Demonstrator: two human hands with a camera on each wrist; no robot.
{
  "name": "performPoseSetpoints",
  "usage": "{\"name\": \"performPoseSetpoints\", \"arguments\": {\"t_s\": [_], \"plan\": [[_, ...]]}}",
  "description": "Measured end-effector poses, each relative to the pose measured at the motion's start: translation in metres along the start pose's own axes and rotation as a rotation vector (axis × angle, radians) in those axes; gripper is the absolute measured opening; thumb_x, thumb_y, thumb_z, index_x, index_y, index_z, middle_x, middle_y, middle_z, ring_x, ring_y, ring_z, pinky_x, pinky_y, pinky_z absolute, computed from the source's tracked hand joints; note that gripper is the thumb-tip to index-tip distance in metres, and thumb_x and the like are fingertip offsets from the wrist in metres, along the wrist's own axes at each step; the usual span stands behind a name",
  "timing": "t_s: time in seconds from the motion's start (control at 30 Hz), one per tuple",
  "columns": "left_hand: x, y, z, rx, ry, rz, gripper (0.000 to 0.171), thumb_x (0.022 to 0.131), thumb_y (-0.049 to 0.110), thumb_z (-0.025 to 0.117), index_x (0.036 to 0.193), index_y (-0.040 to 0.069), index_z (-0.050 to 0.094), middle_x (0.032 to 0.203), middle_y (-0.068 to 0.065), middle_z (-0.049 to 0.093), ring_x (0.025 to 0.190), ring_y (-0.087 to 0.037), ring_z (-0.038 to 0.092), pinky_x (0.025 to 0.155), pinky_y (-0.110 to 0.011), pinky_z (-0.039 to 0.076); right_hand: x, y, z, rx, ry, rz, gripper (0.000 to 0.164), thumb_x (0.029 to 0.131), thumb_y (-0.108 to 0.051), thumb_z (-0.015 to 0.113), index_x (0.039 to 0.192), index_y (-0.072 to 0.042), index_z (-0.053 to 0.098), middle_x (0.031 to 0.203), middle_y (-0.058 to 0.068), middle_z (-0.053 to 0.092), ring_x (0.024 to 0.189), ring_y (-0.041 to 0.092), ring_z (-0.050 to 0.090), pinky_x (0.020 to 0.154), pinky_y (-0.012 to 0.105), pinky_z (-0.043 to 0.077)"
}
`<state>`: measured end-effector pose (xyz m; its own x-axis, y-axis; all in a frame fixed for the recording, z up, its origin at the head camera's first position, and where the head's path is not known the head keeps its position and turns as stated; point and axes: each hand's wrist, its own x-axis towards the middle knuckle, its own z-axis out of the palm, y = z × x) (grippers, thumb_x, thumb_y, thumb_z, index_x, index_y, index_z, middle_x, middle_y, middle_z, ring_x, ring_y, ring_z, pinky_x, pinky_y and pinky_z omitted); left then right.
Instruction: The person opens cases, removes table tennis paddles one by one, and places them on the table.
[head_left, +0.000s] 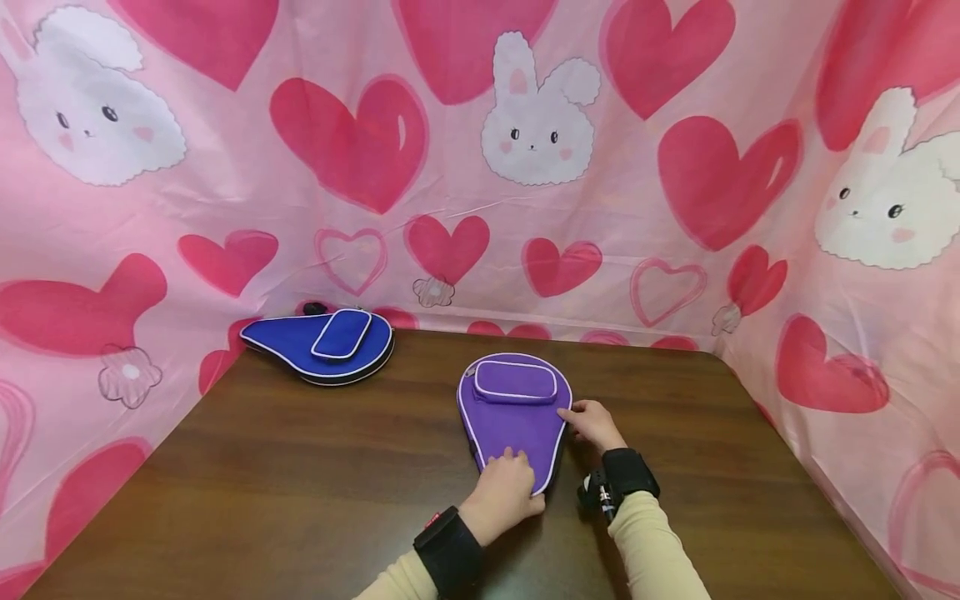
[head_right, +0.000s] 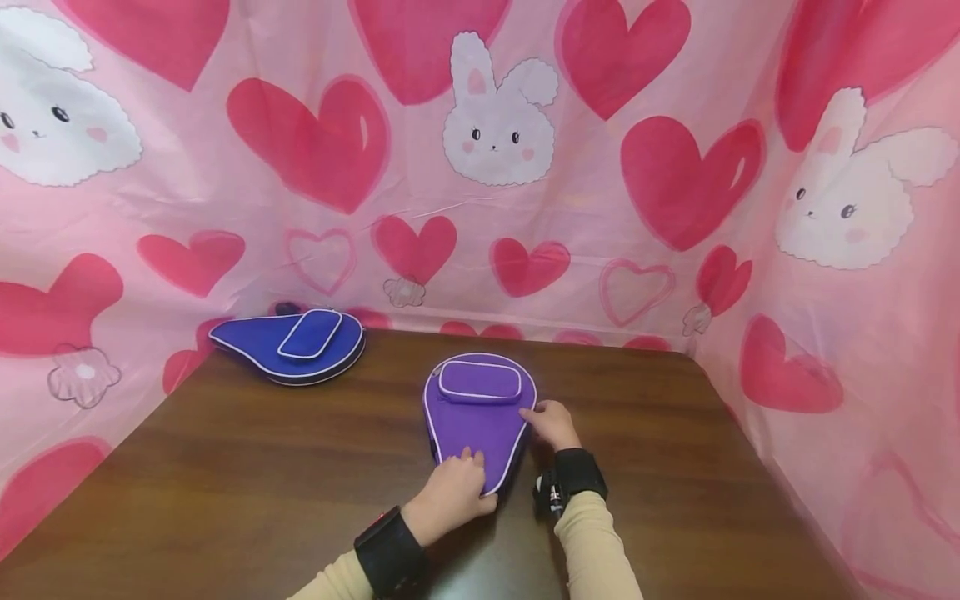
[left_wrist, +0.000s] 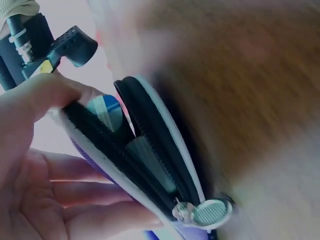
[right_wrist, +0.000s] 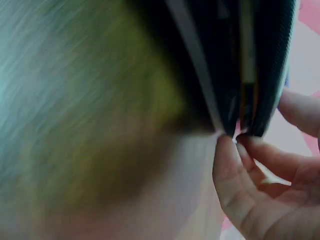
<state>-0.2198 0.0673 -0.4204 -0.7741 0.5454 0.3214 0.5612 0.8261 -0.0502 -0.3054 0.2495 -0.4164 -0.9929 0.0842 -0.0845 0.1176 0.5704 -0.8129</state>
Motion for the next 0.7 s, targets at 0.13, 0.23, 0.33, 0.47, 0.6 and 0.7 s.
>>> {"name": "performPoseSetpoints", "arguments": {"t_s": [0.13,0.23,0.33,0.47,0.6,0.7], "plan": [[-0.004,-0.008,0.000,-0.139,0.007,-0.031,0.054,0.078,0.036,0.071,0.114,-0.005,0.066,0.095,-0.021,0.069,0.075,-0.027,0.069,0.064,-0.034,0.055,-0.003,-0.012,0.000,0.042,0.054,-0.013,0.037,0.094,-0.016,0.060,0.109,0.017,0.054,0.079,0.015,0.058,0.064,0.018,0.057,0.058,0.027,0.047],[-0.008,-0.013,-0.001,-0.273,-0.031,-0.064,0.057,0.079,0.031,0.067,0.123,-0.006,0.062,0.105,-0.028,0.066,0.078,-0.033,0.070,0.066,-0.037,0.056,-0.005,-0.022,0.002,0.109,0.085,-0.041,0.038,0.094,-0.015,0.060,0.113,0.017,0.051,0.086,0.016,0.059,0.065,0.017,0.058,0.059,0.027,0.050],[-0.011,-0.018,-0.003,-0.396,-0.078,-0.103,0.061,0.079,0.027,0.065,0.126,-0.010,0.058,0.113,-0.032,0.062,0.091,-0.038,0.068,0.074,-0.040,0.056,-0.008,-0.033,0.006,0.153,0.087,-0.106,0.039,0.096,-0.013,0.058,0.119,0.016,0.047,0.092,0.020,0.061,0.062,0.017,0.060,0.062,0.030,0.053],[-0.015,-0.026,-0.008,-0.540,-0.129,-0.143,0.063,0.085,0.029,0.066,0.130,-0.012,0.053,0.121,-0.034,0.058,0.105,-0.043,0.062,0.086,-0.046,0.052,-0.015,-0.049,0.011,0.121,0.000,-0.224,0.051,0.098,-0.014,0.055,0.135,0.013,0.034,0.108,0.029,0.061,0.075,0.026,0.066,0.066,0.038,0.055],[-0.018,-0.042,-0.013,-0.679,-0.125,-0.167,0.057,0.095,0.034,0.060,0.131,-0.010,0.055,0.124,-0.031,0.058,0.108,-0.043,0.061,0.086,-0.051,0.050,-0.026,-0.064,0.016,0.121,-0.123,-0.319,0.066,0.099,-0.011,0.052,0.150,0.003,0.012,0.117,0.036,0.056,0.087,0.039,0.068,0.070,0.045,0.056],[-0.015,-0.058,-0.019,-0.754,-0.029,-0.228,0.049,0.100,0.030,0.053,0.129,-0.009,0.056,0.124,-0.028,0.059,0.109,-0.041,0.061,0.086,-0.054,0.049,-0.033,-0.073,0.022,0.126,-0.175,-0.376,0.071,0.099,-0.011,0.051,0.153,0.000,0.006,0.121,0.035,0.056,0.094,0.040,0.066,0.078,0.045,0.054]]}}
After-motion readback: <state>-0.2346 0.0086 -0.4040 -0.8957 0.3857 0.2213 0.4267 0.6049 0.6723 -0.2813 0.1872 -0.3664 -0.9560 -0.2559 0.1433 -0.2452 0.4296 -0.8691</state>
